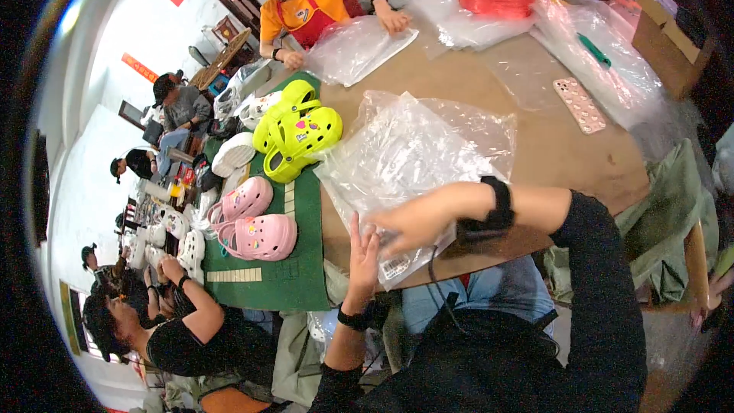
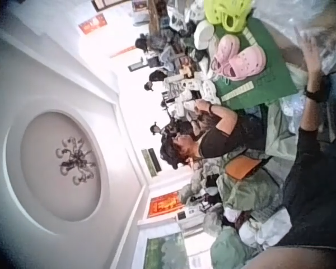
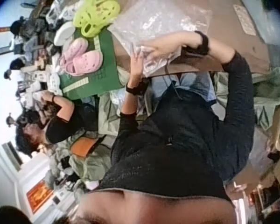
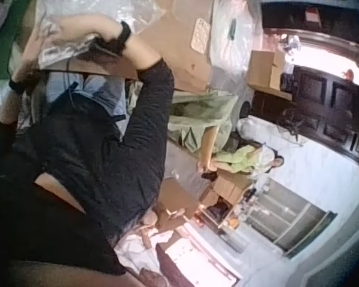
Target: Packing pairs of shoes into individual plastic bags and then into a larger transport sack.
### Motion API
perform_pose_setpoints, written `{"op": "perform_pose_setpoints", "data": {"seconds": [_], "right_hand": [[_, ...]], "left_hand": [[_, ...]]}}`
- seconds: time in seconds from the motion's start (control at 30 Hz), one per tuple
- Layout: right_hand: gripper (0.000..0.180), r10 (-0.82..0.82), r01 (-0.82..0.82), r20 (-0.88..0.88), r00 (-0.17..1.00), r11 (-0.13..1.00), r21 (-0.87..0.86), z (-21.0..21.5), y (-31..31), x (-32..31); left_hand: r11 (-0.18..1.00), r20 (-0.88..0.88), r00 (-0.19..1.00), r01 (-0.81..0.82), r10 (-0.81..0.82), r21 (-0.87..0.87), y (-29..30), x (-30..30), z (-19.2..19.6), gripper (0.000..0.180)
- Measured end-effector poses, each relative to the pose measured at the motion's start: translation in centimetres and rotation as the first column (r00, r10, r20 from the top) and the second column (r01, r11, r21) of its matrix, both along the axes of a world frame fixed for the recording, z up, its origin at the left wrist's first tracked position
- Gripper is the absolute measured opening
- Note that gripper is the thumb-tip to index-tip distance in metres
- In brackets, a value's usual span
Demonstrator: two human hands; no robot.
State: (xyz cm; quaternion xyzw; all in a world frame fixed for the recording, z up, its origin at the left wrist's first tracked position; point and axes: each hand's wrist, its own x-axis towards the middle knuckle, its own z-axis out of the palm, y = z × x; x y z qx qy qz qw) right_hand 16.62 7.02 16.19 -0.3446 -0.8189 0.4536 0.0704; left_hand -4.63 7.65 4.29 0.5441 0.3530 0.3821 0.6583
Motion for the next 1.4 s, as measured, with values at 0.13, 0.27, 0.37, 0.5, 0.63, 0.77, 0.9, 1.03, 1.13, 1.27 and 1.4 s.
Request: {"op": "perform_pose_setpoints", "data": {"seconds": [0.13, 0.27, 0.37, 0.5, 0.63, 0.77, 0.9, 1.03, 1.13, 1.27, 1.4], "right_hand": [[0.061, 0.156, -0.156, -0.124, 0.98, 0.988, 0.01, 2.8, -6.2, 0.6], [0.056, 0.108, -0.057, -0.337, 0.935, 0.986, 0.158, 3.0, -9.6, -0.1], [0.056, 0.027, 0.022, -0.344, 0.938, 0.99, 0.138, 4.7, -10.8, 0.9], [0.045, -0.333, 0.389, -0.455, 0.826, 0.921, 0.032, 5.0, -13.0, 3.7], [0.041, -0.612, 0.684, -0.361, 0.703, 0.721, 0.11, 0.8, -12.3, 4.3], [0.048, -0.67, 0.562, -0.056, 0.741, 0.572, 0.597, -7.1, -11.4, 3.9], [0.061, -0.691, 0.507, 0.184, 0.699, 0.66, 0.554, -11.2, -10.8, 2.1], [0.062, -0.765, 0.522, 0.079, 0.64, 0.508, 0.685, -12.5, -9.5, 0.7], [0.06, -0.775, 0.49, 0.116, 0.621, 0.499, 0.714, -13.6, -9.5, 1.3], [0.052, -0.821, 0.517, 0.07, 0.566, 0.42, 0.746, -13.7, -8.9, 1.3], [0.041, -0.828, 0.551, 0.02, 0.561, 0.391, 0.737, -13.9, -8.5, 1.5]], "left_hand": [[1.0, -0.078, 0.997, 0.013, -0.013, 0.001, 0.5, 3.5, 3.6, 0.063], [0.986, -0.111, 0.99, 0.074, -0.091, -0.147, 2.5, 5.3, 1.0, 0.053], [0.965, 0.09, 0.994, -0.043, 0.069, -0.258, 2.8, 5.7, 1.3, 0.051], [0.964, 0.075, 0.972, -0.209, 0.224, -0.164, 3.9, 1.8, 2.2, 0.061], [0.925, 0.091, 0.934, -0.321, 0.344, -0.202, 4.4, -1.9, 2.5, 0.064], [0.942, 0.103, 0.964, -0.212, 0.245, -0.259, 4.6, -1.1, 2.8, 0.064], [0.879, 0.298, 0.827, -0.441, 0.476, -0.181, 3.8, 0.4, 3.0, 0.053], [0.967, -0.024, 0.981, -0.195, 0.194, -0.161, 4.1, -2.1, -2.5, 0.048], [0.953, 0.017, 0.979, -0.192, 0.201, -0.235, 0.4, 1.6, 0.9, 0.045], [0.927, 0.048, 0.945, -0.308, 0.325, -0.213, 0.5, 0.6, 0.9, 0.056], [0.872, -0.117, 0.875, -0.481, 0.47, -0.093, 0.9, -1.9, 1.4, 0.071]]}}
